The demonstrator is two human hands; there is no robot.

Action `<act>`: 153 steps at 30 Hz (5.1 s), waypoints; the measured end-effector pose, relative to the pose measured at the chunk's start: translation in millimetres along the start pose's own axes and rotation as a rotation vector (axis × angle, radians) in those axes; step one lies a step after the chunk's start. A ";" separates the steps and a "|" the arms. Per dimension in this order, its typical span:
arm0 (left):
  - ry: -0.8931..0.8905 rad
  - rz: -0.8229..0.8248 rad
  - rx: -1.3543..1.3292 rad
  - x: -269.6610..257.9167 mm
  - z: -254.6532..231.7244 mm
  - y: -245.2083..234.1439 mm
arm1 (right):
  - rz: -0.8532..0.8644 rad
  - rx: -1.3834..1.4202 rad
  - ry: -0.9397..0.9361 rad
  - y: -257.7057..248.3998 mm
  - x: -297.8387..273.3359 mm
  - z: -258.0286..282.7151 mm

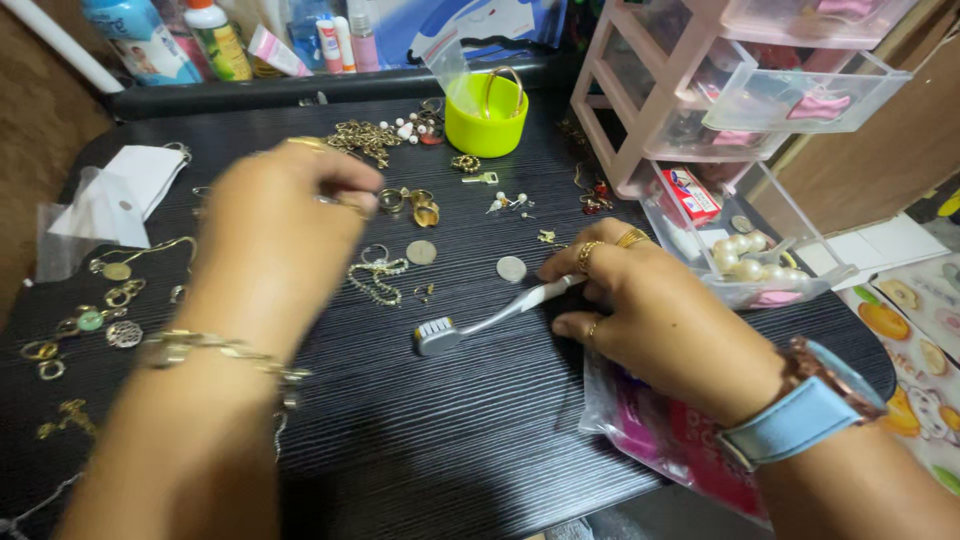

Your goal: The person sits at a desk covered with jewelry, puts rings onto their fingers and takes them off, then places rings, bracelets and necklaces into small clear ziplock bags and a pink plastic drawer organizer, opening and closing its drawers.

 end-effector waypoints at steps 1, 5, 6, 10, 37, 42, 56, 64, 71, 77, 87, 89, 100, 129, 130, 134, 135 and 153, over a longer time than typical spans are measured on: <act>-0.044 0.002 0.001 1.9 11.7 -5.0 | -0.032 -0.001 -0.014 0.1 0.7 1.0; -0.159 0.018 0.006 0.5 49.3 -24.8 | -0.197 0.026 -0.057 5.9 2.9 3.8; -0.169 0.026 0.023 0.1 55.3 -30.4 | -0.248 0.040 -0.064 6.3 1.3 3.9; -0.291 0.074 0.093 -8.1 73.0 -44.3 | -0.275 -0.052 -0.243 6.1 -6.1 12.3; -0.035 0.244 0.106 31.1 -8.8 46.6 | -0.523 -0.298 -0.001 -36.1 1.9 7.3; -0.103 0.352 0.077 23.3 -6.7 57.6 | -0.484 0.003 0.179 -29.8 4.9 -21.7; -0.213 0.363 0.234 16.5 19.8 36.4 | -0.376 0.000 -0.041 -22.8 19.7 -0.5; -0.220 0.230 0.251 22.5 27.5 29.9 | -0.329 -0.152 -0.134 -21.1 16.0 2.4; -0.102 0.210 0.239 43.5 13.2 38.3 | -0.387 -0.124 0.048 -36.9 14.7 -12.6; 0.017 0.328 0.458 50.3 12.2 53.8 | -0.364 -0.148 0.000 -32.1 12.0 -3.8; -0.019 0.317 0.377 48.3 25.9 42.6 | -0.354 -0.111 0.008 -22.5 13.8 -0.9; -0.058 0.361 0.404 47.3 22.2 45.5 | -0.358 -0.109 -0.090 -20.5 14.5 6.0; 0.200 0.359 0.375 13.6 -19.3 45.3 | -0.290 -0.356 -0.115 -15.3 28.7 2.2; -0.225 0.447 -0.868 10.3 -70.3 84.8 | -0.307 0.806 0.245 -36.2 23.6 -11.1; -0.241 0.454 -0.866 7.2 -75.7 89.4 | -0.319 0.846 0.280 -39.3 19.7 -15.8; -0.313 0.594 -0.970 -1.3 -95.6 113.4 | -0.381 0.841 0.339 -60.7 8.0 -43.0; -0.309 0.579 -0.925 0.2 -96.9 117.7 | -0.394 0.798 0.341 -67.8 4.5 -53.2; 0.020 0.294 0.154 14.5 -87.9 102.8 | -0.542 -0.269 0.164 -109.2 0.2 -110.5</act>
Point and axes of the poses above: each hand's wrist, its own x-axis towards the middle knuckle, its own y-axis out of the palm, z = x × y, the point moved 7 cm from there along x, towards the middle knuckle, and after that the axes turned 6 degrees about x, right-handed, at the moved point
